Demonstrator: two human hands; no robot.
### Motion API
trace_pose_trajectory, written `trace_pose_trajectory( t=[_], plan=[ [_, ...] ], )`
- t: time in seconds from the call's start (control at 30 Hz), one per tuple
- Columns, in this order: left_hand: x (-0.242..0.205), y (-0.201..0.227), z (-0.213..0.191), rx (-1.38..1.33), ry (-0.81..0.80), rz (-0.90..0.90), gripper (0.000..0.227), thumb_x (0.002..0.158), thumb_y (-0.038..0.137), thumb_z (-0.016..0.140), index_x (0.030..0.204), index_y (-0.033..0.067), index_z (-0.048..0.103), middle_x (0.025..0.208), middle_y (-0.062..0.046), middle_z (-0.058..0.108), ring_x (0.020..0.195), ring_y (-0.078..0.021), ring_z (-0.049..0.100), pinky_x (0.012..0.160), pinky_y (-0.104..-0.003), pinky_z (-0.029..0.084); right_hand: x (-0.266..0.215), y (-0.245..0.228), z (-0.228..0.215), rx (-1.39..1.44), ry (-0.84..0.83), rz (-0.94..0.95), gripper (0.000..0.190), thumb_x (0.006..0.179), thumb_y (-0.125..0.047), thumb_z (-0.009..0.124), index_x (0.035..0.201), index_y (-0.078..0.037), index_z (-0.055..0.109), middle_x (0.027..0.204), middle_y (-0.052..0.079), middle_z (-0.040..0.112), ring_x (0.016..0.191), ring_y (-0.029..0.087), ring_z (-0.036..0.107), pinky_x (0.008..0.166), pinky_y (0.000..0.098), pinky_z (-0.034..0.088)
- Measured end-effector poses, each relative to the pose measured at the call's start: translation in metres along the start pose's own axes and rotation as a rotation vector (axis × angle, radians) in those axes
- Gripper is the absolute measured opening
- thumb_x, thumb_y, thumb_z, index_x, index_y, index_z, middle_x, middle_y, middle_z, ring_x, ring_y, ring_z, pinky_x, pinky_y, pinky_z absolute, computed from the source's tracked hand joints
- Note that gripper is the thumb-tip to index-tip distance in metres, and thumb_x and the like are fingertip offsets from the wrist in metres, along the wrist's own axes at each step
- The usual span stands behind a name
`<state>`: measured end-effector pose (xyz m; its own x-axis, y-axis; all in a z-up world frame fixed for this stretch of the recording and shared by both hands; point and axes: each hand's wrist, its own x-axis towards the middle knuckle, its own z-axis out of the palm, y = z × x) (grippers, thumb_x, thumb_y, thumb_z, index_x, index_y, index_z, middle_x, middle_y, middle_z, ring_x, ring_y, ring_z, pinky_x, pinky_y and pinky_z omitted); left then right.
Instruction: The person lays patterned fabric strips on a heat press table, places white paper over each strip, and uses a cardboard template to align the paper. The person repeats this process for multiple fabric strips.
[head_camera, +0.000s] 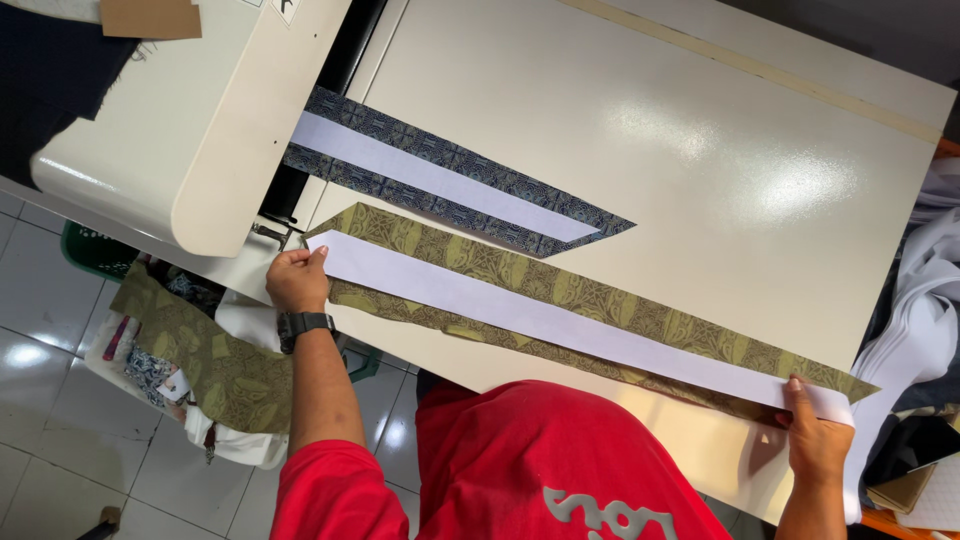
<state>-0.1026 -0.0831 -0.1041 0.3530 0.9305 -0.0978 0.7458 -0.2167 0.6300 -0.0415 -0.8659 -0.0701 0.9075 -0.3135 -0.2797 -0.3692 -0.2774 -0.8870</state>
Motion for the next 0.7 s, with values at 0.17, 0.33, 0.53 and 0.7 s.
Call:
trace_pose_trajectory(
  t=[0.17,0.33,0.53,0.7],
  plan=[
    [-0.010,0.013,-0.010,0.064,0.045,-0.004,0.028,0.084,0.031,0.091,0.087,0.0072,0.077,0.083,-0.010,0.078,0.074,-0.0212,0.074,0.068,-0.035,0.057,0.003,0.009,0.005,-0.065,0.018,0.024,0.022,0.107,-0.018,0.073,0.118,0.002,0.070,0.110,0.009,0.070,0.086,0.014,0.063,0.067,0.0264,0.051],
    [-0.014,0.002,-0.009,-0.044,-0.012,0.006,0.022,0.085,0.021,0.085,0.095,0.0057,0.074,0.088,-0.008,0.079,0.079,-0.0176,0.077,0.071,-0.031,0.060,0.005,0.014,0.003,-0.061,0.002,0.028,0.022,0.107,-0.017,0.072,0.118,0.001,0.070,0.111,0.008,0.070,0.088,0.013,0.065,0.068,0.0254,0.052],
    [-0.013,-0.004,0.000,-0.084,0.010,-0.012,0.025,0.080,0.021,0.089,0.093,0.0048,0.074,0.087,-0.008,0.079,0.076,-0.0169,0.077,0.071,-0.030,0.060,0.005,0.013,0.003,0.008,0.054,0.045,0.020,0.109,-0.017,0.073,0.115,0.001,0.067,0.106,0.008,0.068,0.086,0.015,0.065,0.066,0.0274,0.054],
    [-0.015,-0.006,0.004,-0.064,0.033,-0.020,0.026,0.080,0.023,0.090,0.091,0.0064,0.073,0.086,-0.006,0.079,0.075,-0.0161,0.076,0.069,-0.029,0.059,0.004,0.014,0.002,0.004,0.068,0.046,0.021,0.108,-0.017,0.073,0.118,0.000,0.068,0.106,0.008,0.069,0.087,0.014,0.066,0.067,0.0270,0.055]
  ],
)
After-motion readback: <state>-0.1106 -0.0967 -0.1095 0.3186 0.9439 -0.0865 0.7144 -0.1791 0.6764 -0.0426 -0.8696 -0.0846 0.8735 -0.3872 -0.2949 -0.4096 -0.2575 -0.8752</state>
